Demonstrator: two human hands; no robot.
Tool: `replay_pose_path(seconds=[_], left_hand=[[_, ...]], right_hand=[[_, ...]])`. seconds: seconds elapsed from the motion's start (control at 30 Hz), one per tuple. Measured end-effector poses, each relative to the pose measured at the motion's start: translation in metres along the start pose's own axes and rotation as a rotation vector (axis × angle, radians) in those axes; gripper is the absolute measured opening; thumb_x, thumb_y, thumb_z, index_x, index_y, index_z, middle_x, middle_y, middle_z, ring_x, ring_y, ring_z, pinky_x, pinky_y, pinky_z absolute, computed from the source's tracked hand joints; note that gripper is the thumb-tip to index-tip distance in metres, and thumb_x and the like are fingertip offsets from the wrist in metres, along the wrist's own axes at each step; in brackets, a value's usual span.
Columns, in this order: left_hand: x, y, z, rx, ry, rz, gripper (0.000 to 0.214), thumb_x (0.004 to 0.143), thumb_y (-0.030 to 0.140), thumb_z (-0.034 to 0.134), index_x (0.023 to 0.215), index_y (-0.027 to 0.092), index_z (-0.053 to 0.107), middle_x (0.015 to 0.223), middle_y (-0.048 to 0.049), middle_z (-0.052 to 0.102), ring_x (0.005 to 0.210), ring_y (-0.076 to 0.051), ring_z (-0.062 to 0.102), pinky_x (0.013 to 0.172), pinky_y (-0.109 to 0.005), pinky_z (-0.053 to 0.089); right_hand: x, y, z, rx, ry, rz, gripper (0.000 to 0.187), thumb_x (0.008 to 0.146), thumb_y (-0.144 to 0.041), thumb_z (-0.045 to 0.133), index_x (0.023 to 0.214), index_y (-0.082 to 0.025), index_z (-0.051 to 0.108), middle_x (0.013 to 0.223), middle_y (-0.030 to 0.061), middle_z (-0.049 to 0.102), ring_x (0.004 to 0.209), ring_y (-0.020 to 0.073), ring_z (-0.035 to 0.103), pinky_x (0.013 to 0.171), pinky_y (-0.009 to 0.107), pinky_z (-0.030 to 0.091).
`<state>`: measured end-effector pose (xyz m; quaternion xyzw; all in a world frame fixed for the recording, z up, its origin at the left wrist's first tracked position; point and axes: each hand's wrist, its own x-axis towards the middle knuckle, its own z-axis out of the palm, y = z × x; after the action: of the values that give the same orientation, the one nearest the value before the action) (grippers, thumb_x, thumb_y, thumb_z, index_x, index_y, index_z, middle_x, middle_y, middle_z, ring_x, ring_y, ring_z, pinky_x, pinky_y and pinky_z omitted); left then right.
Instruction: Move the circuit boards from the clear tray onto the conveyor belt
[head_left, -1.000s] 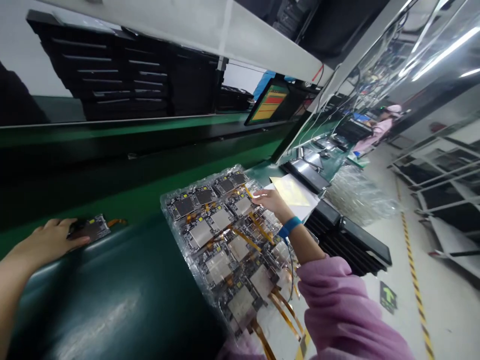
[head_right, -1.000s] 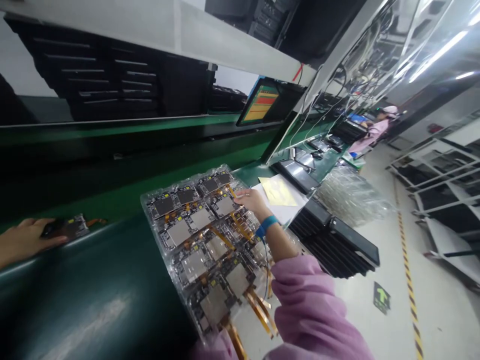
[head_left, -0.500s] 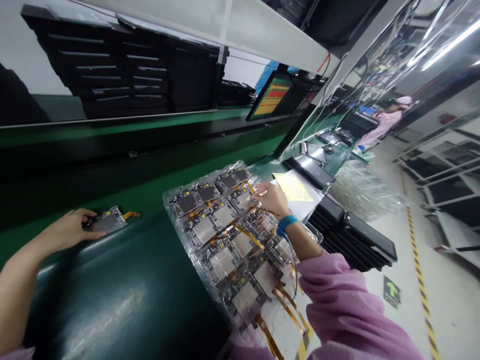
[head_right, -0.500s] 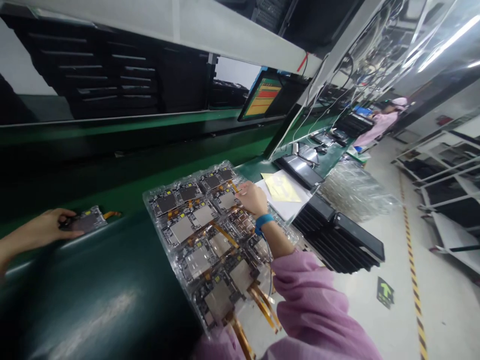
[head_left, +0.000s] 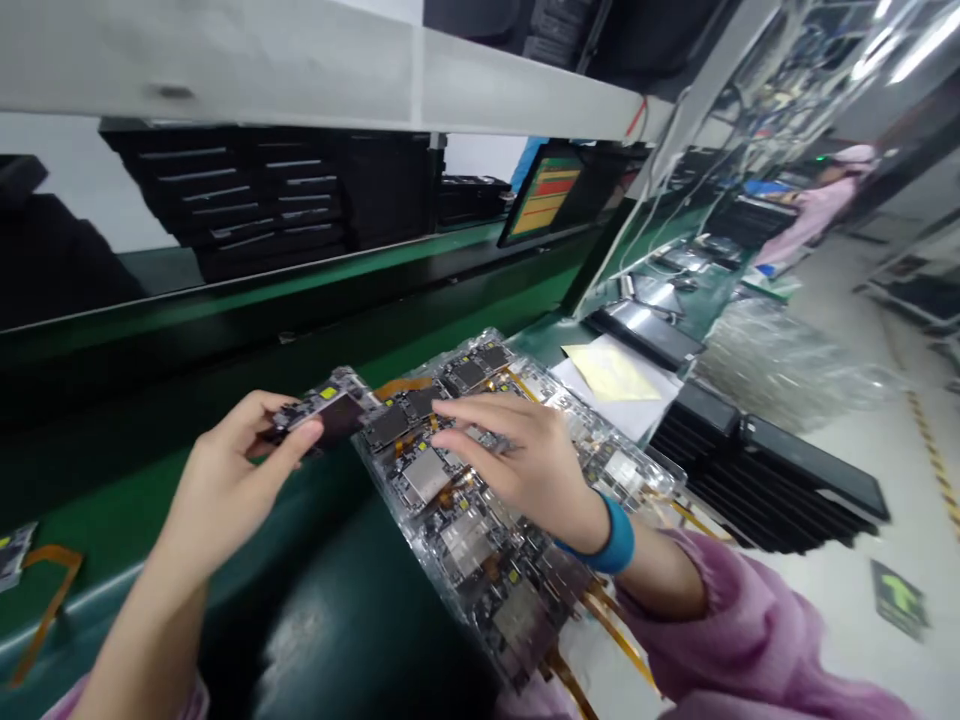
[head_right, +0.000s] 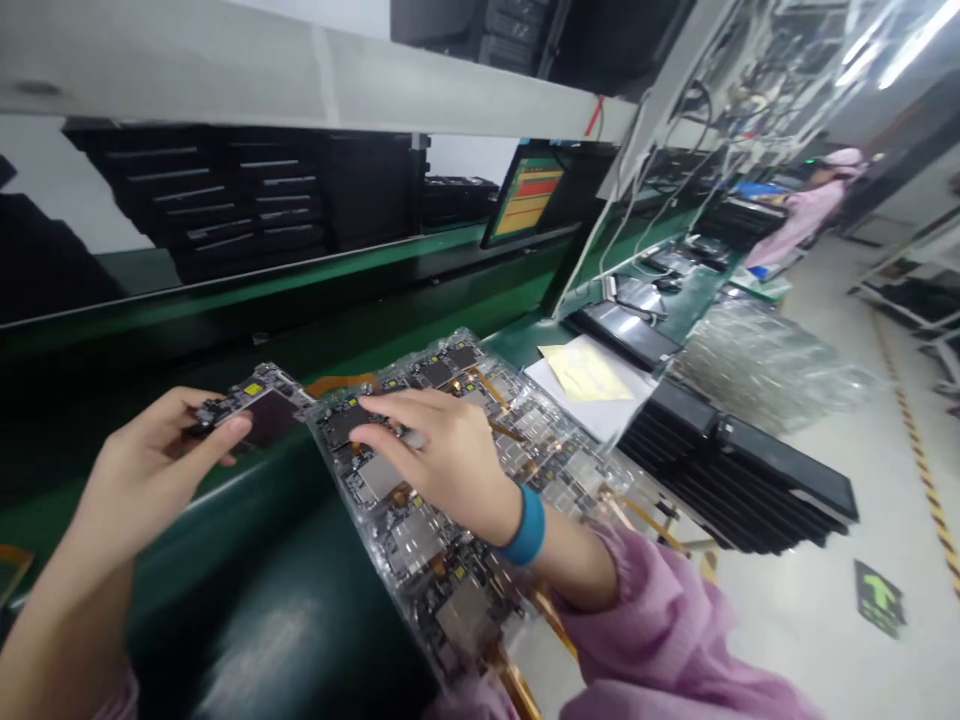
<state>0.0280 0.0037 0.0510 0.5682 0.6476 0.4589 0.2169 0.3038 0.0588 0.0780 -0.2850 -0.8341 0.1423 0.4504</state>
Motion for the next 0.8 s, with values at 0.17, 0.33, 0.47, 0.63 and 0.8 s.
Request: replay_pose_path(seconds=[0.17, 0.33, 0.47, 0.63, 0.8], left_hand=[[-0.019, 0.036, 0.048, -0.113, 0.024, 0.221, 0.023, 0.089, 0.042, 0.07, 0.097, 0.022, 0.061, 0.085, 0.003, 0.071, 0.072, -0.014, 0.07, 0.068, -0.023, 0.057], [-0.026, 0.041, 0.071, -0.126, -0.004, 0.328, 0.018, 0.092, 0.036, 0.068, 0.1, 0.023, 0.061, 0.089, 0.0023, 0.071, 0.078, -0.013, 0.07, 0.07, -0.021, 0.057], [-0.029, 0.036, 0.083, -0.119, -0.021, 0.387, 0.017, 0.093, 0.035, 0.067, 0.103, 0.024, 0.06, 0.089, 0.0026, 0.072, 0.077, -0.013, 0.07, 0.069, -0.019, 0.055], [-0.026, 0.025, 0.095, -0.073, -0.328, 0.37, 0.036, 0.101, 0.041, 0.052, 0.135, 0.028, 0.049, 0.117, -0.0036, 0.071, 0.103, -0.018, 0.07, 0.086, -0.031, 0.058], [-0.031, 0.013, 0.111, 0.192, -0.687, 0.51, 0.044, 0.102, 0.046, 0.048, 0.139, 0.023, 0.052, 0.143, -0.0102, 0.058, 0.136, -0.028, 0.051, 0.112, -0.049, 0.045]], right_hand=[[0.004, -0.003, -0.008, -0.002, 0.127, 0.003, 0.013, 0.094, -0.027, 0.077, 0.107, -0.027, 0.078, 0.104, -0.0003, 0.075, 0.091, 0.0211, 0.071, 0.084, 0.033, 0.061], [-0.003, 0.001, -0.021, 0.007, 0.144, 0.089, 0.007, 0.091, -0.026, 0.079, 0.098, -0.026, 0.078, 0.093, -0.0008, 0.075, 0.072, 0.017, 0.068, 0.067, 0.03, 0.058], [-0.004, 0.003, -0.026, -0.016, 0.078, 0.131, 0.005, 0.094, -0.026, 0.072, 0.091, -0.023, 0.075, 0.084, -0.0006, 0.072, 0.061, 0.0137, 0.059, 0.059, 0.028, 0.05], [0.013, 0.044, -0.065, -0.149, -0.128, 0.212, 0.012, 0.092, -0.023, 0.064, 0.083, -0.019, 0.07, 0.089, 0.004, 0.066, 0.077, 0.0175, 0.061, 0.067, 0.029, 0.047], [0.022, 0.137, -0.108, -0.367, -0.418, 0.585, 0.02, 0.088, -0.02, 0.054, 0.073, -0.016, 0.066, 0.07, 0.0006, 0.062, 0.066, 0.0159, 0.057, 0.064, 0.027, 0.044]])
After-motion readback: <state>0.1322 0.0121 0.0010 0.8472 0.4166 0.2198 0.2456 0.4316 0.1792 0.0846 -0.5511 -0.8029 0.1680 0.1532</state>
